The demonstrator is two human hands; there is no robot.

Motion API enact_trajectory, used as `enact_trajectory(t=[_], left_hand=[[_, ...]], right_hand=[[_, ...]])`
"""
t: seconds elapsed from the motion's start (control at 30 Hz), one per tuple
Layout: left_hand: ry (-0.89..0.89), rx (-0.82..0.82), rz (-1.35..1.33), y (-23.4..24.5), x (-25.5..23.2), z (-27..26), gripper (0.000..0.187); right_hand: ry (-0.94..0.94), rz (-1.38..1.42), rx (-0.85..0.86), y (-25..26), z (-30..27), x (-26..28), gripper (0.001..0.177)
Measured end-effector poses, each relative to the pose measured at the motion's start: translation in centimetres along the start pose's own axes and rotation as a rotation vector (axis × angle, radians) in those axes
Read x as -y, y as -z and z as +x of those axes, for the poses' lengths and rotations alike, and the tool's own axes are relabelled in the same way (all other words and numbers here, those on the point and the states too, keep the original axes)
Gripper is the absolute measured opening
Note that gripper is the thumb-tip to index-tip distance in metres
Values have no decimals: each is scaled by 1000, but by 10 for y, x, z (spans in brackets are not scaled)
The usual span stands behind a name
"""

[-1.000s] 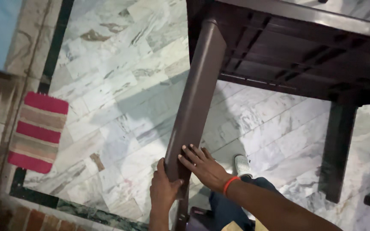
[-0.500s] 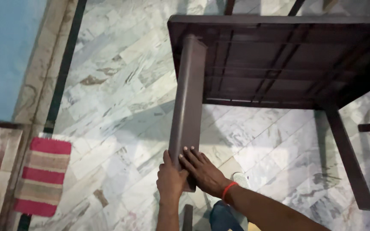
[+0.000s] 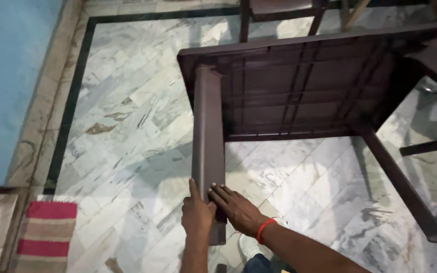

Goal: The person moves chairs around a dining table, then flips the table upside down and removes one of its legs by hand. The removed leg is placed on a nearby chair. The video ends with the table still upside down and one leg detached.

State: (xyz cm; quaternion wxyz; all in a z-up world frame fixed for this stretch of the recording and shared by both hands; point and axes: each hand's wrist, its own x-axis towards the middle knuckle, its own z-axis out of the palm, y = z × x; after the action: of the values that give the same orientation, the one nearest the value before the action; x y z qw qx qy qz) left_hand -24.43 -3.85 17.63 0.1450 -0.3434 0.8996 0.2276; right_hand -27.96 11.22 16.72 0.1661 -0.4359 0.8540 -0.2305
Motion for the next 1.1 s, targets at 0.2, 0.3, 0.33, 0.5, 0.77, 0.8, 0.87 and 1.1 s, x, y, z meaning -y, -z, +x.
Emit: enact_trajectory(t=[0.2, 0.3, 0.33, 0.5, 0.77, 0.8, 0.87, 1.1], left_hand=[[-40, -40, 11, -3, 1, 6, 107], [-29, -18, 25, -1, 1, 6, 106], [-62, -33, 48, -1, 2, 6, 103], [-226, -128, 244, -9, 2, 6, 82], [-15, -92, 530, -38, -1, 29, 86], [61, -50, 601, -42, -2, 33, 93], [-29, -146, 581, -50, 4, 32, 105], [-79, -183, 772, -45, 0, 37, 132]], right_hand=[[-123, -18, -44, 33, -23, -12, 75], [-242, -36, -129, 60, -43, -30, 76], [-299, -61, -161, 71, -50, -38, 77], [-395, -87, -537, 129, -111, -79, 79], [-583, -190, -770, 201, -200, -133, 76], [-586, -183, -765, 206, -208, -138, 75], [-582, -170, -755, 213, -223, -151, 74], [-481, -146, -685, 221, -221, -191, 74]])
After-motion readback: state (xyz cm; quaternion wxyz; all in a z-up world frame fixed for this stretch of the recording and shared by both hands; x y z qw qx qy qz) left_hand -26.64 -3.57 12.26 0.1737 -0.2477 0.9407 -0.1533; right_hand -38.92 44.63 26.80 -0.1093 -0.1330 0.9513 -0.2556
